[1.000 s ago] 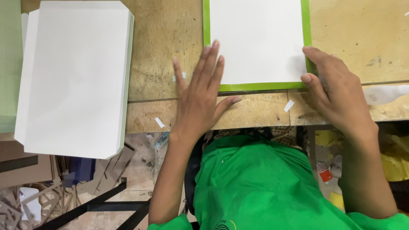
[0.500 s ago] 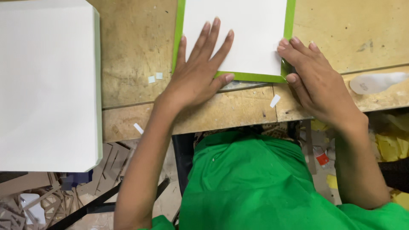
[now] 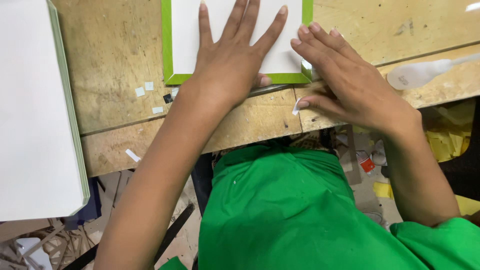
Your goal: The person applies glue from a squeeze bottle to the edges of flat white paperboard pieces with green borders, then folds and presses the flaps to form box shapes. The person repeats this process on multiple pieces, stacking completed boxes to the side.
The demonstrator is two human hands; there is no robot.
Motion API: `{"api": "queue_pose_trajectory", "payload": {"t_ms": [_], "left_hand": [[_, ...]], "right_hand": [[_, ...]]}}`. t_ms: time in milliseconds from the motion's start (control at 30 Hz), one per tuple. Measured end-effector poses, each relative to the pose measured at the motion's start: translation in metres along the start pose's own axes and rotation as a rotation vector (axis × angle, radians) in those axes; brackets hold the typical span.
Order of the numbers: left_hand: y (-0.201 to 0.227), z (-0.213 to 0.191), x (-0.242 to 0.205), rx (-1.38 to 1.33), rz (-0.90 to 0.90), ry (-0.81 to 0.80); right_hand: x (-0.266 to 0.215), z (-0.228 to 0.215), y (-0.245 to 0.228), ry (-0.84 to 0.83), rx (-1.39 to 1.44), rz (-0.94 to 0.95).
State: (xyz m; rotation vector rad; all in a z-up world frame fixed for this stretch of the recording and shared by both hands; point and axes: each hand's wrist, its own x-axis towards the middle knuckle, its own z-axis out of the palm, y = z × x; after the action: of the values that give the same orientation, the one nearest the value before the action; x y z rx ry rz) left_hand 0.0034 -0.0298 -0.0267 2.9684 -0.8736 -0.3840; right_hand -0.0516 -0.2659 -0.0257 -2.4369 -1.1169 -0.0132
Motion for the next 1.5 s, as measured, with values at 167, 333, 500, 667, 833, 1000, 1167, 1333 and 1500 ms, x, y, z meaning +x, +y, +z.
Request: {"api": "queue_pose_trajectory", "payload": {"t_ms": [167,333,500,667,833,1000,1167,1333,1500], "left_hand": [[0.011,-0.009,-0.002,-0.031,-0.015,-0.110],[0.018,-0.003,-0.001,-0.051,0.016,-0.073],[0.024,-0.003,0.007,-0.141,0.019,-0.109],[0.032,0.005,0.011,-0.098,-0.015,-0.059],[0.046,-0.002,0.011,-0.160,-0.058,-0.106],[0.053,-0.002,0.010,-0.203,-0.080,-0.105],[0.053,0.004,0.008,-0.181,-0.083,-0.037],[0.054,0.006,0.006,-0.208,-0.099,0.002],[0.053,0.014,0.009,-0.175,-0.105,0.038]], "right_hand": [[-0.001,0.006,0.000,0.036,-0.010,0.049],[0.000,0.007,0.000,0.016,-0.017,0.074],[0.002,0.006,-0.003,0.006,-0.020,0.088],[0.001,0.010,0.001,0.020,-0.064,0.090],[-0.001,0.010,0.001,0.033,-0.057,0.086],[-0.003,0.017,0.002,0.085,-0.091,0.035],[-0.002,0.020,0.003,0.099,-0.141,0.037],[-0.003,0.020,0.004,0.076,-0.151,0.036],[-0.006,0.023,0.006,0.077,-0.184,0.044]]}}
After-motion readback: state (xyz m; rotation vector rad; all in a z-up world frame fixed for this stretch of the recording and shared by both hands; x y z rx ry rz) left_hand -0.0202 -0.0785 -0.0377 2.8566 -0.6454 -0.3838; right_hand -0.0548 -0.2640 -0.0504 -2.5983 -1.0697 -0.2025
